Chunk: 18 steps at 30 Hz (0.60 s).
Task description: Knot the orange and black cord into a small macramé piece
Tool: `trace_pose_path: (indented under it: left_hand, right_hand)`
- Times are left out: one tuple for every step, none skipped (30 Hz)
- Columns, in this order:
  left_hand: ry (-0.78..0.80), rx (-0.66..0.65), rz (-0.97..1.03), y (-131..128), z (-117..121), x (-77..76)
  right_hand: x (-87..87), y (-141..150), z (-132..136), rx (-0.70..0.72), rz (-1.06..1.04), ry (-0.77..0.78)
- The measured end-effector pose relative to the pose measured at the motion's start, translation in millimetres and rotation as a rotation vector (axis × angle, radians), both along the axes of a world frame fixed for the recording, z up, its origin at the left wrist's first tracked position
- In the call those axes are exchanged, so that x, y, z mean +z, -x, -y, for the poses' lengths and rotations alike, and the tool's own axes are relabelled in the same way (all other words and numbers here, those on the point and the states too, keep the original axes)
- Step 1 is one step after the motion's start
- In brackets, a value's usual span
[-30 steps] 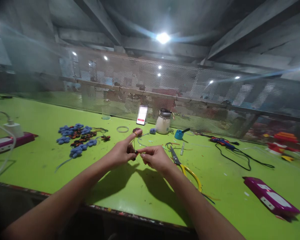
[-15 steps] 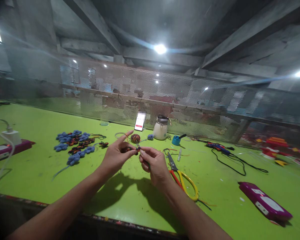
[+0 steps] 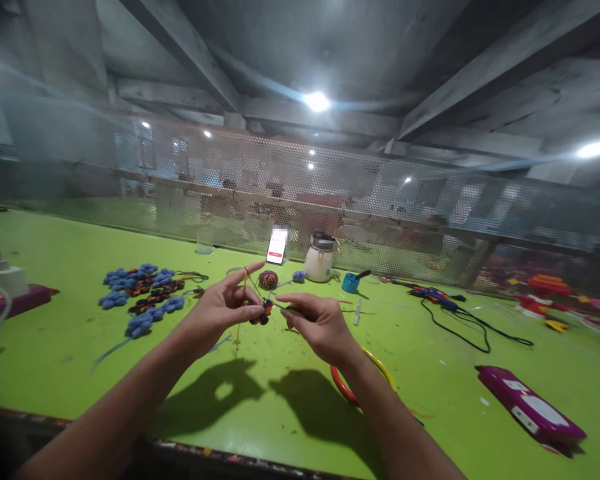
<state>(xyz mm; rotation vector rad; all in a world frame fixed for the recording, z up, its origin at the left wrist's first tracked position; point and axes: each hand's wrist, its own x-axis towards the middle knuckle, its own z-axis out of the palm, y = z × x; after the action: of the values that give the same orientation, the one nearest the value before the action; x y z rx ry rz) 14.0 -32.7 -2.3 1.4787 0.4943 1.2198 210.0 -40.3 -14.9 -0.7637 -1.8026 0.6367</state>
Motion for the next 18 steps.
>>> trace_pose_path:
  left_hand:
    - [-0.007, -0.001, -0.012, 0, 0, 0.5]
    - [-0.015, 0.0, -0.025, 0, 0, 0.6]
    - [-0.023, 0.001, -0.036, -1, 0, 0.5]
    - [-0.031, 0.001, -0.046, -1, 0, 0.2]
    - [-0.04, 0.0, -0.053, -1, -1, -0.2]
    - [-0.049, -0.002, -0.055, -1, -1, -0.7]
    - [-0.057, -0.002, -0.056, -1, -1, -1.2]
    - [-0.064, -0.002, -0.057, -1, -1, -1.6]
    - [-0.072, -0.004, -0.062, -2, -1, -2.0]
    - [-0.079, -0.003, -0.068, -2, -2, -2.2]
    - [-0.086, -0.001, -0.074, -2, -1, -2.4]
    - [-0.092, 0.002, -0.079, -2, -1, -2.5]
    - [-0.098, 0.004, -0.082, -2, -1, -2.5]
    - [-0.102, 0.007, -0.085, -2, -1, -2.5]
    - [-0.105, 0.01, -0.088, -2, -1, -2.4]
    - [-0.107, 0.012, -0.092, -2, -1, -2.3]
    - [-0.108, 0.013, -0.098, -2, -1, -2.3]
    - [-0.106, 0.012, -0.104, -2, -1, -2.2]
  right_hand:
    - [0.3, -1, -1, -0.015, 0.031, -0.034]
    - [0.9, -2, -2, -0.027, 0.065, -0.072]
    - [1.8, -4, -3, -0.036, 0.099, -0.109]
    - [3.0, -5, -3, -0.039, 0.127, -0.142]
    - [4.5, -7, -3, -0.039, 0.15, -0.165]
    - [6.2, -8, -2, -0.038, 0.167, -0.178]
    - [8.0, -9, -2, -0.037, 0.183, -0.181]
    - [9.8, -11, -1, -0.037, 0.198, -0.179]
    - [11.6, -12, 0, -0.037, 0.212, -0.173]
    - [13.2, -13, 0, -0.037, 0.224, -0.167]
    - [14.5, -13, 1, -0.036, 0.235, -0.164]
    - [15.7, -14, 1, -0.036, 0.242, -0.166]
    - [16.5, -14, 1, -0.035, 0.248, -0.172]
    - [17.2, -15, 1, -0.035, 0.255, -0.177]
    - [17.6, -15, 1, -0.034, 0.261, -0.18]
    - [17.9, -15, 1, -0.034, 0.264, -0.18]
    - [18.1, -16, 1, -0.033, 0.265, -0.176]
    - [18.2, -16, 0, -0.032, 0.266, -0.169]
